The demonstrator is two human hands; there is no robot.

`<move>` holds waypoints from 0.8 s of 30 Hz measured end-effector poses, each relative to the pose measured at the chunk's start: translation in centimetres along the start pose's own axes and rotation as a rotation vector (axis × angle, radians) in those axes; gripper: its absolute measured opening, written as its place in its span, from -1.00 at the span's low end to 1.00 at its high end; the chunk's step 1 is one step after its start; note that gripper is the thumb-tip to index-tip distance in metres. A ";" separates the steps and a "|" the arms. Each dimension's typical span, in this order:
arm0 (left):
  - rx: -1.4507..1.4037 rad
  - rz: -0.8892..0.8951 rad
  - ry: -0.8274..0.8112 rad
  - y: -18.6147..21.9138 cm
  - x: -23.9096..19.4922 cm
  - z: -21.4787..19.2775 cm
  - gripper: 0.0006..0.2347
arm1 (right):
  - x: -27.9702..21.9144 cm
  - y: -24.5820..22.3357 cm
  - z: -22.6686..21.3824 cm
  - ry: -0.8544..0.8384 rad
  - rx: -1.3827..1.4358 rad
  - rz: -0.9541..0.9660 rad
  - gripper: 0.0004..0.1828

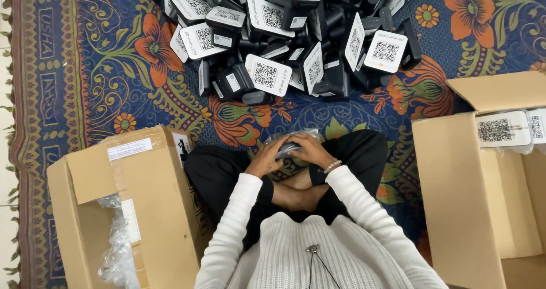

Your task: The person packs QR-coded devices into plastic bags and places them into cardboard boxes while sitting on the floor.

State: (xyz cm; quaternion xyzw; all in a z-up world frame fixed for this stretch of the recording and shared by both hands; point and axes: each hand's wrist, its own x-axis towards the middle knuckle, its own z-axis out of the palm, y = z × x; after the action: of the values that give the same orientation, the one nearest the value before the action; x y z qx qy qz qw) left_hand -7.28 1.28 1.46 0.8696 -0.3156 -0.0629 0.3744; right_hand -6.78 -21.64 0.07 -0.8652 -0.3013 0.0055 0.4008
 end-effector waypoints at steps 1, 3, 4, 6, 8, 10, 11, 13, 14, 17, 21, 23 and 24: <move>-0.122 -0.043 -0.065 -0.1 0.1 0.0 -0.28 | -0.2 0.3 0.3 0.045 0.047 -0.003 -0.51; -0.078 -0.126 0.001 -3.0 -0.8 2.6 -0.45 | -1.1 1.0 1.6 0.109 0.130 0.131 -0.53; -0.035 -0.214 0.071 -4.5 -1.3 3.8 -0.60 | -1.5 1.3 2.3 0.166 0.217 0.262 -0.53; -0.126 -0.306 0.148 -5.2 -1.5 4.2 -0.62 | -2.1 2.1 4.2 0.198 0.411 0.527 -0.54; -0.215 -0.399 0.225 -5.7 -1.7 4.7 -0.62 | -2.5 3.6 6.1 0.225 0.609 0.789 -0.55; -0.177 -0.417 0.298 -6.0 -2.0 5.3 -0.62 | -2.8 5.9 8.2 0.297 0.693 0.516 -0.54; -0.175 -0.412 0.292 -5.7 -2.1 5.2 -0.62 | -2.5 5.9 8.0 0.305 0.695 0.517 -0.54; -0.077 -0.524 0.281 -4.6 -1.6 5.9 -0.59 | -2.7 6.3 6.9 0.242 0.554 0.350 -0.54; -0.082 -0.505 0.258 -4.6 -2.0 6.3 -0.59 | -2.8 4.4 5.3 0.267 0.547 0.366 -0.54; -0.072 -0.588 0.270 -2.7 0.0 5.5 -0.69 | -3.2 0.3 -0.6 0.267 0.231 0.482 -0.56; -0.143 -0.311 0.183 6.4 3.9 2.1 -0.79 | -8.5 -3.1 -7.4 0.495 0.237 0.532 -0.58; -0.155 -0.164 0.140 9.4 5.6 2.5 -0.81 | -12.5 -3.1 -10.5 0.669 0.335 0.583 -0.58; -0.164 -0.122 0.079 9.9 6.4 3.4 -0.81 | -14.8 -2.4 -11.9 0.835 0.295 0.565 -0.63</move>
State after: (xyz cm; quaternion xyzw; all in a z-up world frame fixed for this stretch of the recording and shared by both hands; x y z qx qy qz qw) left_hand -8.33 -9.80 6.66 0.8556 -0.2406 -0.0768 0.4519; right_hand -17.21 -36.41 6.36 -0.7754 0.1331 -0.1895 0.5874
